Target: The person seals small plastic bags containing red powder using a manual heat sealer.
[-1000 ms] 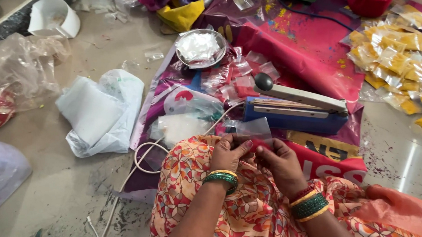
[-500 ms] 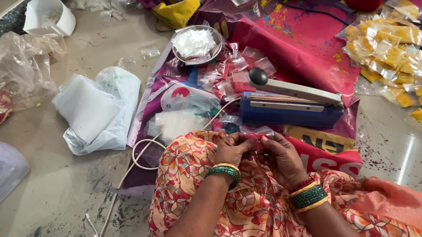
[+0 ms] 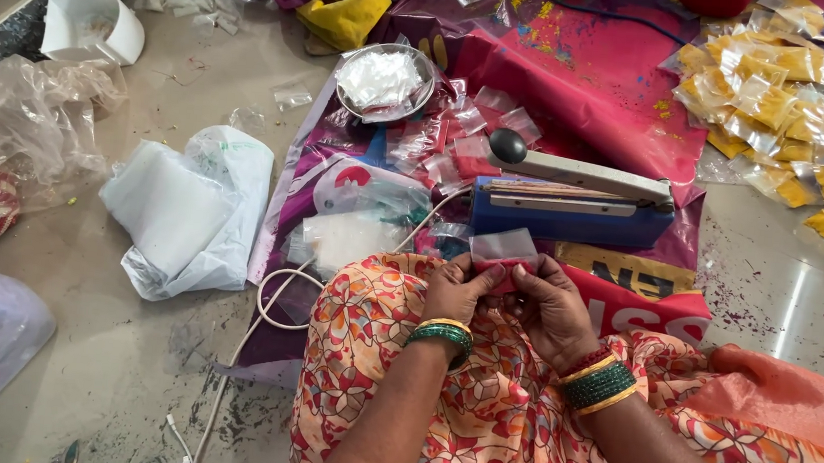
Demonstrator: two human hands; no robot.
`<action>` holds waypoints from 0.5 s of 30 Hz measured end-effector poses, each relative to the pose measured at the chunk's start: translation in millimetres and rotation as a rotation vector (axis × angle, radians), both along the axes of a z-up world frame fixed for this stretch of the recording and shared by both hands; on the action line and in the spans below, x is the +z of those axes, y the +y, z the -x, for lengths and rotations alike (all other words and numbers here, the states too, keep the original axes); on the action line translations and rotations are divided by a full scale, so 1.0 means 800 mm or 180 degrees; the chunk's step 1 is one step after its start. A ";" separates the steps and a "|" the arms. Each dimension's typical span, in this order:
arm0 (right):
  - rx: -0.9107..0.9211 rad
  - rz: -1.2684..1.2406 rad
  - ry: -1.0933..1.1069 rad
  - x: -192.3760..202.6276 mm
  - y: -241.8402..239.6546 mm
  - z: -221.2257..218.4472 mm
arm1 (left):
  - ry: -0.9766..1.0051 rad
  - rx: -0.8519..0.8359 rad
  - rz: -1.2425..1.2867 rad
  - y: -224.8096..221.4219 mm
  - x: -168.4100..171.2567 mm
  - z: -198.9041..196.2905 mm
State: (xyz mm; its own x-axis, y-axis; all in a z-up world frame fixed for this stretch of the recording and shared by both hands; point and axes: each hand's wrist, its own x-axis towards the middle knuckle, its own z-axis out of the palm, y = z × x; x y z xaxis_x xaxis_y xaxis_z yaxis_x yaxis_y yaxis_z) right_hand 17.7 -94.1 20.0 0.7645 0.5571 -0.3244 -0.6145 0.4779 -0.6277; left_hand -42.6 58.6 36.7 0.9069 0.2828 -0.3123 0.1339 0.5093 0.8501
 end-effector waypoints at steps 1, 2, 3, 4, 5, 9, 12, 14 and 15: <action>0.0008 0.0002 0.0000 -0.001 0.001 0.001 | 0.0000 0.0008 0.0002 -0.001 -0.011 -0.002; -0.0092 0.0080 0.0097 -0.002 0.003 0.002 | 0.0019 0.0050 -0.0047 -0.001 -0.021 -0.003; -0.0187 0.0159 0.0191 -0.002 0.004 0.002 | 0.0037 0.0096 -0.0095 -0.001 -0.032 -0.005; -0.0174 0.0162 0.0187 -0.001 -0.001 0.002 | 0.0033 0.0109 -0.0092 -0.004 -0.040 -0.001; -0.0110 0.0225 0.0116 0.002 -0.002 0.000 | 0.0087 0.0141 -0.0931 -0.002 -0.046 0.002; 0.0451 0.0543 -0.0145 0.010 0.008 -0.014 | 0.0015 0.0662 -0.2958 0.048 0.039 0.046; 0.1032 0.0937 0.0149 0.048 0.044 -0.019 | -0.0515 0.1756 -0.2078 0.157 0.003 0.080; 0.0880 0.1075 -0.0186 0.091 0.090 -0.039 | 0.0119 0.2026 -0.2403 0.245 0.011 0.106; 0.0694 0.1208 -0.0530 0.113 0.112 -0.050 | 0.0747 0.2253 -0.2702 0.288 0.015 0.118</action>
State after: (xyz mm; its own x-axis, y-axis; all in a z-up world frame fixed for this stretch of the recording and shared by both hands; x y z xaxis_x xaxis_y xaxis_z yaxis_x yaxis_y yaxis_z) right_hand 58.0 -4.9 110.3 0.7017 0.5762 -0.4191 -0.5512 0.0663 -0.8317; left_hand -136.8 289.3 48.8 0.4026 0.9115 0.0840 0.2466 -0.1964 0.9490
